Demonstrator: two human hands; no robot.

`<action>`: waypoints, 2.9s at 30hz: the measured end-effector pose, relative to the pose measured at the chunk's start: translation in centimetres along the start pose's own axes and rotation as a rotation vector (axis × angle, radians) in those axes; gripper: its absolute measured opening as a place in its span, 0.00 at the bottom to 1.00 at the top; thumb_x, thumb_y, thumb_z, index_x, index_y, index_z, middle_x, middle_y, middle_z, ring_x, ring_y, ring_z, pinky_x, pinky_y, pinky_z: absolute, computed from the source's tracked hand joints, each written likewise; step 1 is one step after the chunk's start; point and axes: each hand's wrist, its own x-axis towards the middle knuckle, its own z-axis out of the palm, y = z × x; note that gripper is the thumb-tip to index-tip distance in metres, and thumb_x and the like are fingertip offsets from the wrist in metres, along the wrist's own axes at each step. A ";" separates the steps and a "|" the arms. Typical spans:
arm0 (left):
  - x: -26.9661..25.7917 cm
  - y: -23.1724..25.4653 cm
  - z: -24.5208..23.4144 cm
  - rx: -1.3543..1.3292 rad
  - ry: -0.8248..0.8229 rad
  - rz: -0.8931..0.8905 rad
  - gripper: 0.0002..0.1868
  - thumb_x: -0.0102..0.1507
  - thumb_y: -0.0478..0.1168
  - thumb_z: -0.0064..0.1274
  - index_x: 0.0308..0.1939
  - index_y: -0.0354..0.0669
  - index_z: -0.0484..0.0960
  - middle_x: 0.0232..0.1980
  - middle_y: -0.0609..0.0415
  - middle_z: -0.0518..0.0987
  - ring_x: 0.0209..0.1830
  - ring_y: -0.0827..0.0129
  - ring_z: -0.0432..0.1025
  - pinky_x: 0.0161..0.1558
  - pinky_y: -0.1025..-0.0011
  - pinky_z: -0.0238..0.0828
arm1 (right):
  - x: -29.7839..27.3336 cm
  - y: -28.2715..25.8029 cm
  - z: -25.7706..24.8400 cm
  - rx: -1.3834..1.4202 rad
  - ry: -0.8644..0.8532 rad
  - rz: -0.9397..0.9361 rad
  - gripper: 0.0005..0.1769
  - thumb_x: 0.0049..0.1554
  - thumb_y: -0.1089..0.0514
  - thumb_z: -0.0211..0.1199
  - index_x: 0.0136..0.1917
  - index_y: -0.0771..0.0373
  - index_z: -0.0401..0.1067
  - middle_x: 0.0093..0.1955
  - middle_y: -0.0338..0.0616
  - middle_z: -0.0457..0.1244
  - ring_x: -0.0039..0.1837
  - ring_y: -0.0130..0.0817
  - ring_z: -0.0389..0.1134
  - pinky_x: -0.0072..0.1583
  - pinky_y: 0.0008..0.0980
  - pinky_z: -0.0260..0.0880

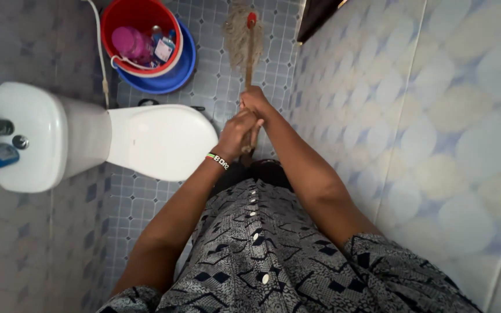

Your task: Mop the bathroom floor using a mop and a bucket of soapy water.

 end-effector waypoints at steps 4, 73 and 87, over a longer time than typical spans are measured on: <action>5.1 -2.2 -0.3 0.127 0.022 0.051 0.11 0.65 0.33 0.57 0.30 0.36 0.72 0.34 0.43 0.76 0.36 0.49 0.74 0.38 0.58 0.72 | 4.6 -3.5 -1.4 0.256 -0.021 0.282 0.07 0.52 0.72 0.53 0.32 0.72 0.67 0.28 0.49 0.60 0.29 0.37 0.61 0.31 0.37 0.62; 41.7 -9.7 -5.5 -0.056 -0.060 -0.135 0.20 0.51 0.54 0.65 0.26 0.43 0.78 0.22 0.54 0.80 0.22 0.58 0.77 0.30 0.62 0.73 | 26.9 -25.6 -14.2 0.642 -0.615 0.277 0.08 0.62 0.55 0.63 0.48 0.57 0.66 0.42 0.38 0.62 0.47 0.29 0.66 0.54 0.33 0.72; 29.1 2.0 1.2 -0.095 0.337 -0.204 0.10 0.59 0.34 0.57 0.29 0.40 0.69 0.25 0.50 0.72 0.23 0.59 0.72 0.31 0.63 0.68 | 6.3 -26.2 -17.5 0.080 -0.733 -0.304 0.11 0.66 0.55 0.58 0.44 0.63 0.66 0.42 0.34 0.57 0.44 0.21 0.59 0.46 0.22 0.61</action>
